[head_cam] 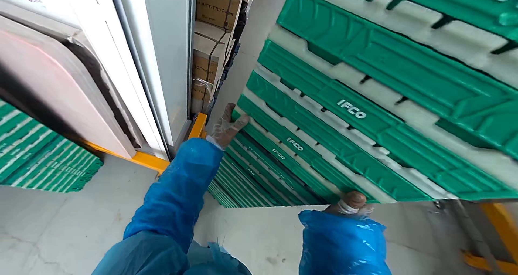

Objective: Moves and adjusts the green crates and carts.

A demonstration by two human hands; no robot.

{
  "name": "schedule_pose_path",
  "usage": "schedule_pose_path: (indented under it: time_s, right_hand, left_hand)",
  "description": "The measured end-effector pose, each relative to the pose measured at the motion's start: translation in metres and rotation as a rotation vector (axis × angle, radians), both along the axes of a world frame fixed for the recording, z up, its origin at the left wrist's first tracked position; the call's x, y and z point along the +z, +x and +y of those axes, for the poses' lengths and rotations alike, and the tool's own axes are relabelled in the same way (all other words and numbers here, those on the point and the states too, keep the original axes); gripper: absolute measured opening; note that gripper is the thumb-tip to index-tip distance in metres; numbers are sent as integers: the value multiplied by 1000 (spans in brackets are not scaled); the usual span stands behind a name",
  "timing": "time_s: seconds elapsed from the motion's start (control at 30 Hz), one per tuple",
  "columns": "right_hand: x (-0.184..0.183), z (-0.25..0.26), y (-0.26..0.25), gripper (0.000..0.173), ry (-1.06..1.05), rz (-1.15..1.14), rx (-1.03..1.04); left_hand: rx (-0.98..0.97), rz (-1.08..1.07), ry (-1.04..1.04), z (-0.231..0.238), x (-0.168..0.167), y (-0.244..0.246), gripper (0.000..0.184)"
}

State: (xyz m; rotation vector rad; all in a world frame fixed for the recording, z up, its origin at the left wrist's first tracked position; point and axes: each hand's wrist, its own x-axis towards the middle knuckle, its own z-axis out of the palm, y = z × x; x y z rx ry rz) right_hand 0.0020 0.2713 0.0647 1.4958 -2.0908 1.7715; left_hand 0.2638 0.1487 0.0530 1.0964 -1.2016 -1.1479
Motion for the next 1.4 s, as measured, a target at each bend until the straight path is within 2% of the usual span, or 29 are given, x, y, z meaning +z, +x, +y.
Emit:
schedule_pose_path:
  time_s: [0.07, 0.1, 0.17, 0.23, 0.33, 0.47, 0.5, 0.6, 0.73, 0.8, 0.97, 1.1, 1.23, 1.4]
  right_hand:
    - [-3, 4, -11, 116, -109, -166, 105]
    - [-5, 3, -17, 109, -195, -256, 210]
    - [-10, -1, -27, 81, -324, -379, 442]
    - [-16, 4, -36, 60, -355, -426, 613]
    - [-16, 14, -43, 53, -363, -444, 697]
    - [-2, 28, -35, 44, -390, -544, 767]
    - [0, 31, -32, 46, -391, -557, 744]
    - [2, 42, -27, 75, -347, -500, 558]
    - [-7, 45, -24, 97, -326, -362, 364]
    - [-11, 47, -21, 101, -326, -367, 349]
    - [-10, 57, -24, 114, -237, -306, 277]
    - [-11, 67, -27, 105, -267, -343, 348]
    - [-19, 75, -37, 98, -305, -370, 435]
    - [-21, 77, -41, 84, -339, -461, 640]
  left_hand:
    - [39, 0, -17, 19, -7, -8, 71]
    - [76, 10, -29, 30, -10, -12, 72]
    - [154, 33, -61, 47, -13, -15, 75]
    - [203, 49, -98, 65, -17, -18, 79]
    - [239, 90, -93, 85, -14, -24, 84]
    - [252, 115, -80, 101, -6, -26, 75]
    - [252, 126, -100, 101, -5, -25, 74]
    - [267, 132, -116, 108, -4, -24, 72]
    - [257, 67, -129, 108, -14, -21, 83]
    - [255, 24, -121, 109, -19, -18, 88]
    - [246, -23, -84, 114, -18, -16, 81]
    - [245, -11, -81, 128, -18, -17, 76]
    - [293, 12, -126, 157, -20, -20, 85]
    - [405, 1, -127, 200, -26, -20, 90]
